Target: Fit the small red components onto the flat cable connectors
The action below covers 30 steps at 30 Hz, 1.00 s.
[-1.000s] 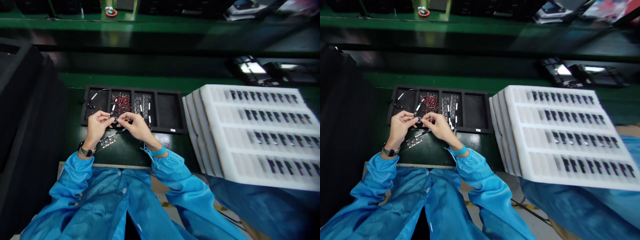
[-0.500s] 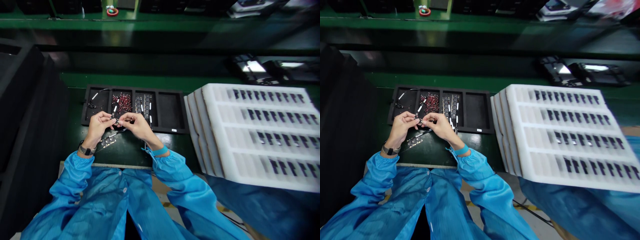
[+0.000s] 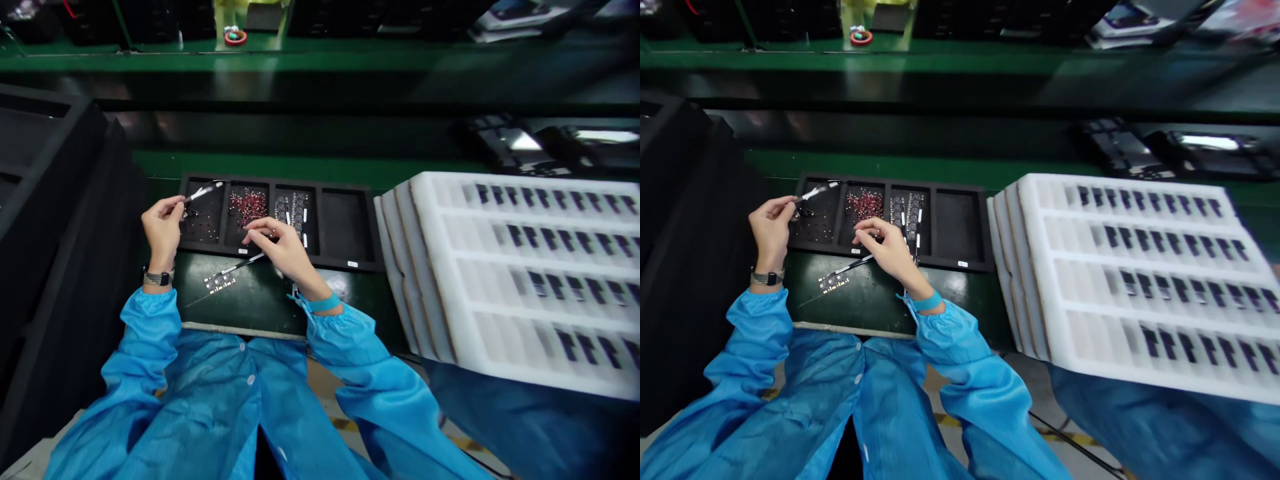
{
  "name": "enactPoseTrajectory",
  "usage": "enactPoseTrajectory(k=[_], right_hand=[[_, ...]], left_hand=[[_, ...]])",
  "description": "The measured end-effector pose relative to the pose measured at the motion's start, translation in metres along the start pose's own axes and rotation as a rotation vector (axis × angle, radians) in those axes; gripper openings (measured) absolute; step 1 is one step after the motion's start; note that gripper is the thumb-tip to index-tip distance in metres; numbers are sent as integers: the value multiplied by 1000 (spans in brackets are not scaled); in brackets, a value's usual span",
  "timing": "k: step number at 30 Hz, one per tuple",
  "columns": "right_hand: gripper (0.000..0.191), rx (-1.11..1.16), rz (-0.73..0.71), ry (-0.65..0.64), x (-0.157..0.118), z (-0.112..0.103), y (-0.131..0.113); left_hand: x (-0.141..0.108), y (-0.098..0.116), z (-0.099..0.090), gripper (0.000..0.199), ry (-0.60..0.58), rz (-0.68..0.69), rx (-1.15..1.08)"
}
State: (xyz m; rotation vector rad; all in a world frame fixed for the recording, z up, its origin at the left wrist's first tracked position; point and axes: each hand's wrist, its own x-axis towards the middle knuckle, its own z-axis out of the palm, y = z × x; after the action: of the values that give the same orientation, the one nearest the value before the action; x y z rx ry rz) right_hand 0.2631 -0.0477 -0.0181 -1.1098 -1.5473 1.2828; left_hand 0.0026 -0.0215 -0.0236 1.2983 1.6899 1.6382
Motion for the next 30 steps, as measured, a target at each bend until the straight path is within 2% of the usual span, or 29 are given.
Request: enactPoseTrajectory(k=[3,6,13,15,18,20,22,24,25,28,30], right_hand=[[33,30,16,-23,0,1,3],[33,39,23,-18,-1,1,4],[34,39,31,-19,-1,-1,6],[33,15,21,-28,0,-3,7],[28,-77,-48,-83,-2,-4,4],[23,-147,-113,-242,-7,-4,-2],[20,-234,-176,-470,-15,1,-7],[20,-365,-219,-635,-22,7,-11],[22,-441,-229,-674,-26,11,-11],[31,-632,-234,-729,-31,20,-9],[35,-701,-236,-755,-33,23,-8]], left_hand=[[7,-20,-5,10,34,19,312],[7,-26,-6,10,40,53,416],[12,-24,4,14,103,-55,33],[7,-25,6,8,46,-22,132],[-7,-24,5,5,-82,123,386],[-18,-17,-1,8,-109,221,483],[-30,-7,-11,11,-121,284,533],[-46,6,-27,13,-197,305,569],[-56,11,-35,14,-266,302,588],[-96,20,-55,17,-513,272,652],[-126,18,-61,21,-571,246,682]])
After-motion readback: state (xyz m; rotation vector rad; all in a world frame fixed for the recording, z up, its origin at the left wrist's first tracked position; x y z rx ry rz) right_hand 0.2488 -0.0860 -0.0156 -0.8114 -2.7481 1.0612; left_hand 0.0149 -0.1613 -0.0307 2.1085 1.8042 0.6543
